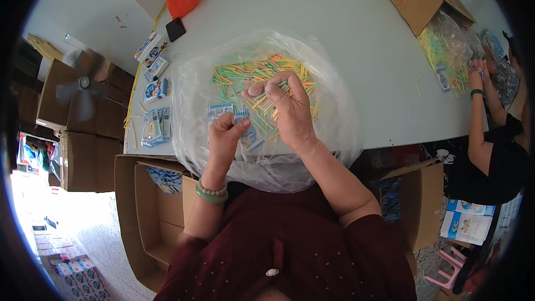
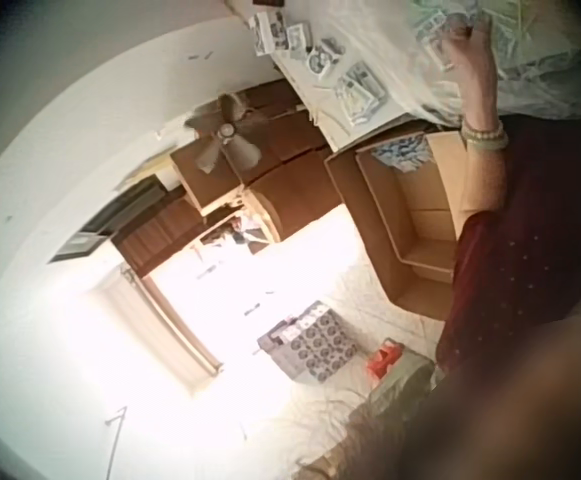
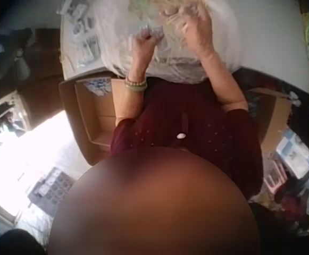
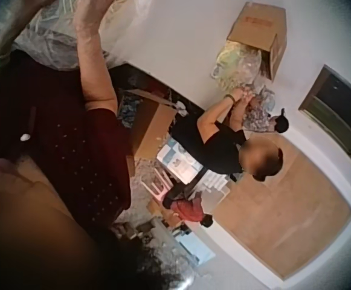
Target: Packaging thin colorful straws into small plastic bags at a workstation.
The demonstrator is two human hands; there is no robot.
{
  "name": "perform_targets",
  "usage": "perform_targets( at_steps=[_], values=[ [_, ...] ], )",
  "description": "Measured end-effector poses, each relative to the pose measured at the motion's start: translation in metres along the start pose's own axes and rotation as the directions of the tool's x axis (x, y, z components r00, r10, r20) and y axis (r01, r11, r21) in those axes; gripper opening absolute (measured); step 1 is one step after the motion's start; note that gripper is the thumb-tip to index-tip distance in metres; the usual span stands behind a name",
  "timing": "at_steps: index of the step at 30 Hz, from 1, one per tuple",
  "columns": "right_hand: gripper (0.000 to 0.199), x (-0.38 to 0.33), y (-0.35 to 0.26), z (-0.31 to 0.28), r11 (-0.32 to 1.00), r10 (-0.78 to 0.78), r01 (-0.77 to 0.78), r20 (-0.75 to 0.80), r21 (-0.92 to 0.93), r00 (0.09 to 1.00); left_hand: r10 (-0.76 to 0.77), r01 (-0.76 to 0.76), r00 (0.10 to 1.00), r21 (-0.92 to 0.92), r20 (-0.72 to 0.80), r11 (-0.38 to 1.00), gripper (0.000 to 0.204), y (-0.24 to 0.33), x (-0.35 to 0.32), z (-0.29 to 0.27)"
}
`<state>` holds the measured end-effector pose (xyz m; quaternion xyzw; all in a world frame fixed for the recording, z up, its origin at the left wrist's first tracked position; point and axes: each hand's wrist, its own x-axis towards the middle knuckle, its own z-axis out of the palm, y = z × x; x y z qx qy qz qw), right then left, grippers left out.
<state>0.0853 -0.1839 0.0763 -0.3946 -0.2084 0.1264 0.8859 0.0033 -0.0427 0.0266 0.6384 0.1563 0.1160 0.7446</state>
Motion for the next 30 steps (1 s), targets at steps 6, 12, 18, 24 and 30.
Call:
perform_targets(
  at_steps=[6, 12, 18, 24, 30],
  values=[
    [0.008, 0.003, 0.001, 0.009, 0.987, -0.117, 0.118, 0.016, -0.113, 0.993, 0.185, -0.222, 0.974, 0.405, 0.129, 0.887, 0.009, -0.003, -0.009, 0.012],
    [0.007, -0.002, 0.003, 0.001, 0.964, -0.183, 0.187, 0.041, -0.188, 0.982, 0.208, -0.282, 0.957, 0.491, 0.202, 0.824, 0.009, 0.000, -0.014, 0.010],
    [0.006, -0.018, 0.017, -0.039, 0.850, -0.233, 0.213, 0.019, -0.481, 0.972, 0.052, -0.070, 0.996, 0.280, 0.074, 0.958, 0.018, -0.004, -0.015, -0.003],
    [0.002, -0.036, 0.032, -0.066, 0.519, 0.169, -0.038, 0.059, -0.854, 0.984, 0.080, -0.087, 0.995, 0.142, 0.053, 0.986, 0.024, -0.002, -0.015, 0.001],
    [0.008, -0.004, -0.009, 0.008, 0.992, -0.082, 0.083, 0.011, -0.092, 0.997, 0.038, -0.049, 0.997, 0.174, 0.064, 0.983, 0.030, 0.009, -0.015, 0.009]
  ],
)
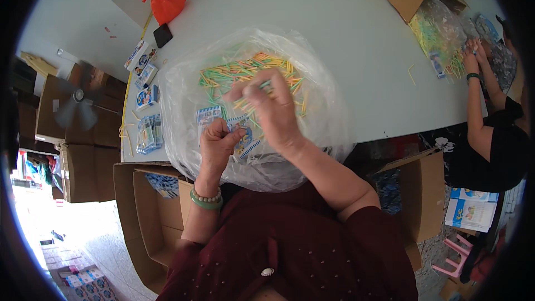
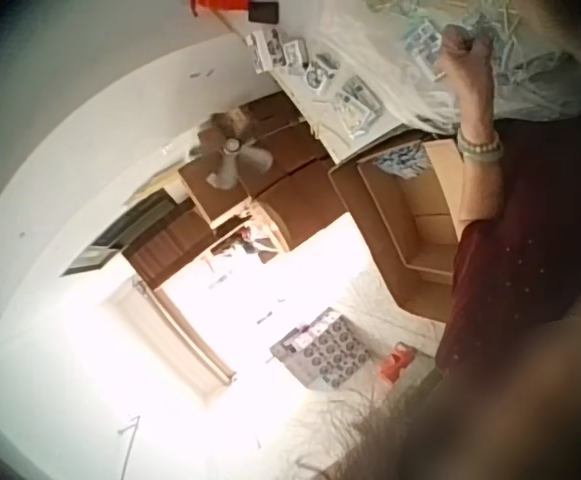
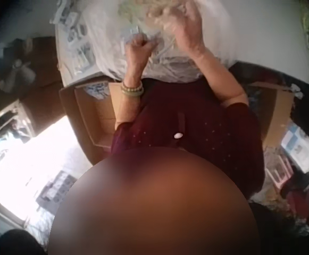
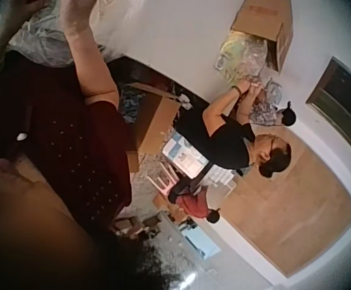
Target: Packaging thin colorful straws into small plastic bags at a workstation.
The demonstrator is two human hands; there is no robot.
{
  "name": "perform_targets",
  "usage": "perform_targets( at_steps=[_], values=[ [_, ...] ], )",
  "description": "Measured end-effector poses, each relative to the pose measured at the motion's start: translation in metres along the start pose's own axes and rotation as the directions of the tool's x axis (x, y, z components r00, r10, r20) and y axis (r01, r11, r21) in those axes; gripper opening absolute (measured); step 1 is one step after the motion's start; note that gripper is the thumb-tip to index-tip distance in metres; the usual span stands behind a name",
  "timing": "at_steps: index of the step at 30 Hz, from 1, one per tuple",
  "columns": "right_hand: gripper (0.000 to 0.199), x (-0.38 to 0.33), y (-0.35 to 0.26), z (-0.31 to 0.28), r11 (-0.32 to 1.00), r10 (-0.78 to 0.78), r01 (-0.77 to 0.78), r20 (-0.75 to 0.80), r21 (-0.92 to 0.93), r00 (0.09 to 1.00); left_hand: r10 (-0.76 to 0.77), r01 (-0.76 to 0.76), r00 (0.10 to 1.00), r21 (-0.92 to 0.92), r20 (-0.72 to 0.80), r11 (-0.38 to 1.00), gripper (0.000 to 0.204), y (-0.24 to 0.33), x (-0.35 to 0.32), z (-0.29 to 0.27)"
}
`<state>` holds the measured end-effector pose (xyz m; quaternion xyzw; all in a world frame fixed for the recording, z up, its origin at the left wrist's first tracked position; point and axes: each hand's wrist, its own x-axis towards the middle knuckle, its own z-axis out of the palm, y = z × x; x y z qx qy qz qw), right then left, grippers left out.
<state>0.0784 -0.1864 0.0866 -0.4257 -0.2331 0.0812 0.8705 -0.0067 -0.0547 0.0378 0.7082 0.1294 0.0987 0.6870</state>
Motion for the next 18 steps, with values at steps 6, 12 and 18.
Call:
perform_targets(
  at_steps=[6, 12, 18],
  values=[
    [0.008, -0.004, 0.022, 0.000, 0.918, -0.175, 0.225, 0.174, -0.327, 0.969, -0.064, 0.068, 0.996, -0.047, 0.065, 0.997, 0.035, 0.019, -0.003, 0.009],
    [0.007, -0.021, 0.021, -0.002, 0.964, -0.090, 0.112, 0.100, -0.242, 0.991, -0.136, 0.158, 0.980, -0.156, 0.144, 0.975, 0.029, 0.017, -0.004, 0.007],
    [0.007, -0.023, 0.014, -0.009, 0.963, 0.043, -0.045, -0.014, -0.267, 0.999, -0.113, 0.143, 0.981, -0.194, 0.157, 0.971, 0.020, 0.006, -0.002, 0.006]
  ],
)
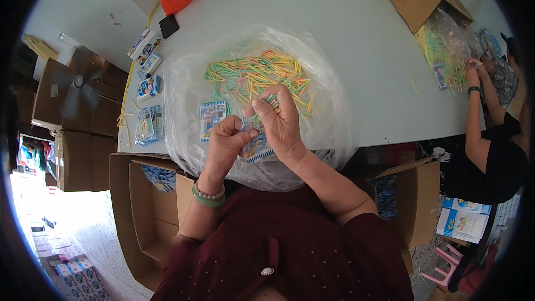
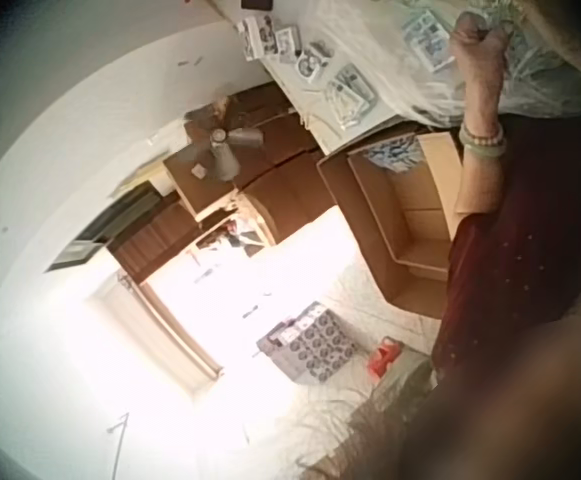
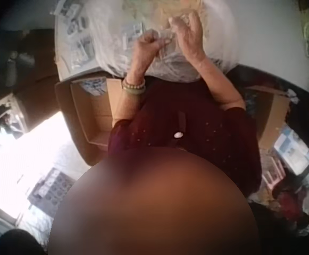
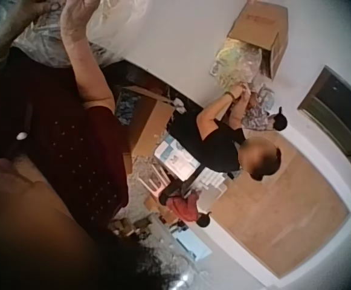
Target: Packaging thin colorful straws into small plastic bags at a workstation.
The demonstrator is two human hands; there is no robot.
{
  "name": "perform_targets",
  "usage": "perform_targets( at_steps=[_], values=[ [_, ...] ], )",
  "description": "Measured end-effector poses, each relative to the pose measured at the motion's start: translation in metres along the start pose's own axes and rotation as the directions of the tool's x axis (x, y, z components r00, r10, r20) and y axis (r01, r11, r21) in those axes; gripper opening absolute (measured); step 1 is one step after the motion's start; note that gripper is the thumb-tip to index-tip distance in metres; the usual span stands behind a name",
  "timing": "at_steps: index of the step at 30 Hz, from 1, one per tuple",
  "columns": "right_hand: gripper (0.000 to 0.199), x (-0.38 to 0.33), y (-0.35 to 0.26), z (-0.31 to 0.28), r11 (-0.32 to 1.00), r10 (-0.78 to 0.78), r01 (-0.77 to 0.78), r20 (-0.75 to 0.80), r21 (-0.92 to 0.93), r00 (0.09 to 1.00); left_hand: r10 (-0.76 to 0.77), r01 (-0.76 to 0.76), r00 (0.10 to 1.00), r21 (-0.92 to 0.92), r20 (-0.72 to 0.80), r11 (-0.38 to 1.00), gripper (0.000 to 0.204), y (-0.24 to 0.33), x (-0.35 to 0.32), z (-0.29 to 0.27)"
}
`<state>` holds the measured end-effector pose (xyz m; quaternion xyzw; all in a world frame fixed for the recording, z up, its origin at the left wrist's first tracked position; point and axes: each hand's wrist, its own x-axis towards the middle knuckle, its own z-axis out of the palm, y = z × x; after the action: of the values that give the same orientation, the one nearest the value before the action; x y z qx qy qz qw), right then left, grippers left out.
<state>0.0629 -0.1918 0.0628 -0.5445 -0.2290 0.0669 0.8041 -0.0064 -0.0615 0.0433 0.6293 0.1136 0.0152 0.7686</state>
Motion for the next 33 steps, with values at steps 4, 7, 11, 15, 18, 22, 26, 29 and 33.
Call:
perform_targets(
  at_steps=[4, 7, 11, 15, 18, 22, 26, 29, 33],
  values=[
    [0.009, 0.000, -0.005, -0.003, 0.990, 0.022, -0.032, 0.076, 0.134, 0.997, 0.012, -0.012, 1.000, -0.006, -0.007, 1.000, 0.021, -0.002, -0.002, 0.000],
    [0.008, 0.000, -0.005, -0.004, 0.989, -0.098, 0.086, 0.097, 0.122, 0.991, 0.024, -0.024, 1.000, -0.003, -0.014, 1.000, 0.021, -0.002, -0.002, 0.000],
    [0.010, 0.000, -0.007, -0.004, 0.976, -0.213, 0.207, 0.118, 0.066, 0.970, 0.030, -0.030, 1.000, 0.020, -0.002, 0.999, 0.021, -0.002, -0.003, 0.001],
    [0.010, -0.001, -0.008, -0.003, 0.982, -0.186, 0.189, 0.155, -0.004, 0.970, 0.041, -0.041, 0.999, 0.017, -0.003, 0.999, 0.022, 0.000, -0.004, 0.003],
    [0.012, -0.002, -0.011, -0.003, 0.986, -0.165, 0.168, 0.149, -0.005, 0.975, 0.020, -0.020, 1.000, 0.027, -0.012, 0.999, 0.025, 0.001, -0.004, 0.004],
    [0.010, -0.003, -0.005, -0.010, 0.985, -0.110, 0.129, 0.157, -0.116, 0.981, 0.062, -0.062, 0.998, 0.012, -0.013, 0.998, 0.025, 0.000, -0.006, 0.004],
    [0.007, -0.004, -0.012, -0.006, 0.997, 0.045, -0.052, 0.119, 0.051, 0.992, 0.099, -0.099, 0.995, -0.005, -0.023, 0.995, 0.022, -0.001, -0.008, 0.006],
    [0.006, -0.002, -0.014, -0.009, 0.994, 0.086, -0.097, 0.192, 0.047, 0.978, 0.158, -0.159, 0.986, -0.007, -0.042, 0.987, 0.015, 0.002, -0.007, 0.013],
    [0.006, 0.002, -0.009, -0.013, 0.996, 0.066, -0.045, 0.273, -0.083, 0.960, 0.160, -0.159, 0.987, -0.025, 0.014, 0.987, 0.012, -0.010, -0.006, 0.008]
  ],
)
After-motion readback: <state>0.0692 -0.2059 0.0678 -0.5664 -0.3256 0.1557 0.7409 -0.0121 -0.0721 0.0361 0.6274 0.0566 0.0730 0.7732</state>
